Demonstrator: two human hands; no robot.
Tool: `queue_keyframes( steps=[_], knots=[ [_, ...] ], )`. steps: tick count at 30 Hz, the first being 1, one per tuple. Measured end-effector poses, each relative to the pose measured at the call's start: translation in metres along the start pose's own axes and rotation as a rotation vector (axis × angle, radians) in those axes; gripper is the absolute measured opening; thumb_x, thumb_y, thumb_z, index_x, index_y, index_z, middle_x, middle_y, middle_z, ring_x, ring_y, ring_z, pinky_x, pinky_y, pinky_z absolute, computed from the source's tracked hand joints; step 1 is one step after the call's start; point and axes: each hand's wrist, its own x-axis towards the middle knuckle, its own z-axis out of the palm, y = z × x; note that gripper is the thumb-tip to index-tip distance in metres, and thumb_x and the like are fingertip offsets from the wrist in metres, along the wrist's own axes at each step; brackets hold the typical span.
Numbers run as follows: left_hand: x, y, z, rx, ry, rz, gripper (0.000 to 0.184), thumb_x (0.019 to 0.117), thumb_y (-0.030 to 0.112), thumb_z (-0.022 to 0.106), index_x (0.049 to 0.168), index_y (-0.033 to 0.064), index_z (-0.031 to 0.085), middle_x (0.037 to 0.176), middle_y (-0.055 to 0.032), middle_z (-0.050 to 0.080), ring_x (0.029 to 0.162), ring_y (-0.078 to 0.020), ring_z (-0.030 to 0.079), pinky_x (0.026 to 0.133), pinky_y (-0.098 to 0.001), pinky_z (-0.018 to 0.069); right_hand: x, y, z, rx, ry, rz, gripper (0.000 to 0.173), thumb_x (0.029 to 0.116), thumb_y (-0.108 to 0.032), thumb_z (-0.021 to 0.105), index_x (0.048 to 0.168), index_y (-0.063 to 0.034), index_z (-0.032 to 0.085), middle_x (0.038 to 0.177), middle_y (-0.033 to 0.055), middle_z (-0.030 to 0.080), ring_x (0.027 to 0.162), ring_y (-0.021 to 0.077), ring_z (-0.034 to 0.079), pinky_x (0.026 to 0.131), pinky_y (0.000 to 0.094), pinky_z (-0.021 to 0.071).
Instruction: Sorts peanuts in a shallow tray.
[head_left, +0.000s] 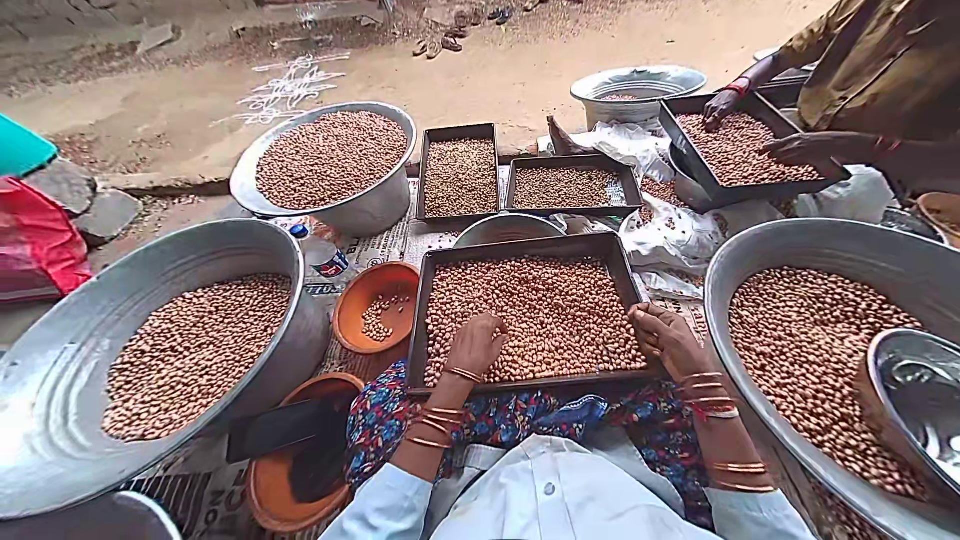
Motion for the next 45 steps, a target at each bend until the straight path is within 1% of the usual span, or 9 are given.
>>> queue_keyframes(
  steps=[3,7,12,18,28,33,35,38,45],
  knots=[
    [0.000,0.017,0.009,0.108,-0.075,-0.084,0.029,0.1023,0.018,0.059,0.127,0.0084,0.071,0.131,-0.0194,0.065,0.122,-0.0363,0.064,0.102,-0.0539,0.0503,0.005,-0.001,0.010,-0.621,-0.031,-0.080,0.014,0.0999,-0.018,0.065,0.105,-0.0076,0.072,0.074,-0.0056,0.060,0.059,0.0021,0.047,0.060,0.0234,0.0405],
    [0.002,0.028,0.010,0.170,-0.129,-0.144,0.030,0.1016,0.013,0.057,0.128,0.0057,0.069,0.134,-0.0209,0.063,0.126,-0.0378,0.061,0.103,-0.0545,0.0497,0.009,-0.009,0.032,-1.190,-0.186,0.002,0.026,0.0995,-0.022,0.065,0.119,-0.0084,0.075,0.119,0.0193,0.070,0.115,0.0348,0.066,0.101,0.0542,0.0487],
    [0.000,0.016,0.010,0.031,-0.048,-0.060,0.026,0.0989,0.015,0.060,0.120,0.0058,0.073,0.121,-0.0179,0.069,0.114,-0.0339,0.066,0.100,-0.0514,0.0517,0.014,-0.002,0.048,-1.423,-0.243,0.143,0.028,0.0986,-0.018,0.064,0.123,-0.0055,0.071,0.129,0.0230,0.065,0.121,0.0411,0.063,0.096,0.0596,0.0502],
    [0.002,-0.006,0.010,-0.871,-0.043,0.037,0.018,0.0986,0.005,0.045,0.112,0.0007,0.057,0.082,0.0010,0.058,0.057,-0.0027,0.050,0.052,-0.0188,0.0421,0.013,0.001,0.049,-1.439,-0.269,0.144,0.029,0.0989,-0.019,0.062,0.121,-0.0028,0.071,0.128,0.0248,0.065,0.120,0.0429,0.063,0.095,0.0609,0.0497],
    [0.002,0.036,0.027,-1.059,-0.533,0.113,0.012,0.0924,0.000,0.065,0.096,0.0106,0.063,0.071,0.0098,0.060,0.054,0.0019,0.049,0.051,-0.0163,0.0412,0.010,-0.034,0.103,-1.114,-0.500,-0.286,0.025,0.1010,-0.014,0.059,0.119,-0.0040,0.073,0.110,0.0175,0.074,0.101,0.0337,0.070,0.095,0.0524,0.0524],
    [-0.002,-0.031,-0.031,-0.597,-0.055,-0.080,0.007,0.0943,0.004,0.067,0.101,0.0024,0.067,0.083,-0.0002,0.062,0.064,-0.0057,0.052,0.061,-0.0252,0.0454,0.043,-0.016,0.088,-1.391,-0.389,-0.117,0.025,0.1013,-0.012,0.057,0.118,-0.0021,0.072,0.118,0.0236,0.071,0.116,0.0421,0.066,0.097,0.0608,0.0487],
    [-0.009,-0.055,-0.067,-0.311,0.175,-0.262,0.015,0.0960,0.006,0.065,0.108,0.0029,0.072,0.102,-0.0131,0.071,0.091,-0.0243,0.066,0.086,-0.0467,0.0519,0.049,-0.004,0.086,-1.447,-0.396,-0.090,0.026,0.1014,-0.013,0.057,0.120,-0.0029,0.072,0.119,0.0242,0.070,0.116,0.0430,0.066,0.096,0.0613,0.0494],
    [-0.016,-0.067,-0.092,-0.057,0.461,-0.379,0.017,0.0963,0.009,0.066,0.111,0.0071,0.076,0.123,-0.0211,0.069,0.127,-0.0408,0.058,0.112,-0.0635,0.0341,0.052,0.007,0.088,-1.489,-0.394,-0.082,0.028,0.1025,-0.013,0.052,0.121,-0.0030,0.070,0.120,0.0239,0.070,0.113,0.0427,0.067,0.093,0.0605,0.0507],
    [0.017,-0.002,-0.032,0.090,0.126,-0.154,0.024,0.0985,0.028,0.067,0.118,0.0176,0.078,0.135,-0.0186,0.062,0.137,-0.0395,0.048,0.113,-0.0596,0.0337,0.051,0.009,0.092,-1.496,-0.422,-0.036,0.029,0.1014,-0.020,0.058,0.123,-0.0052,0.070,0.122,0.0235,0.069,0.115,0.0427,0.066,0.093,0.0623,0.0499]
  ],
)
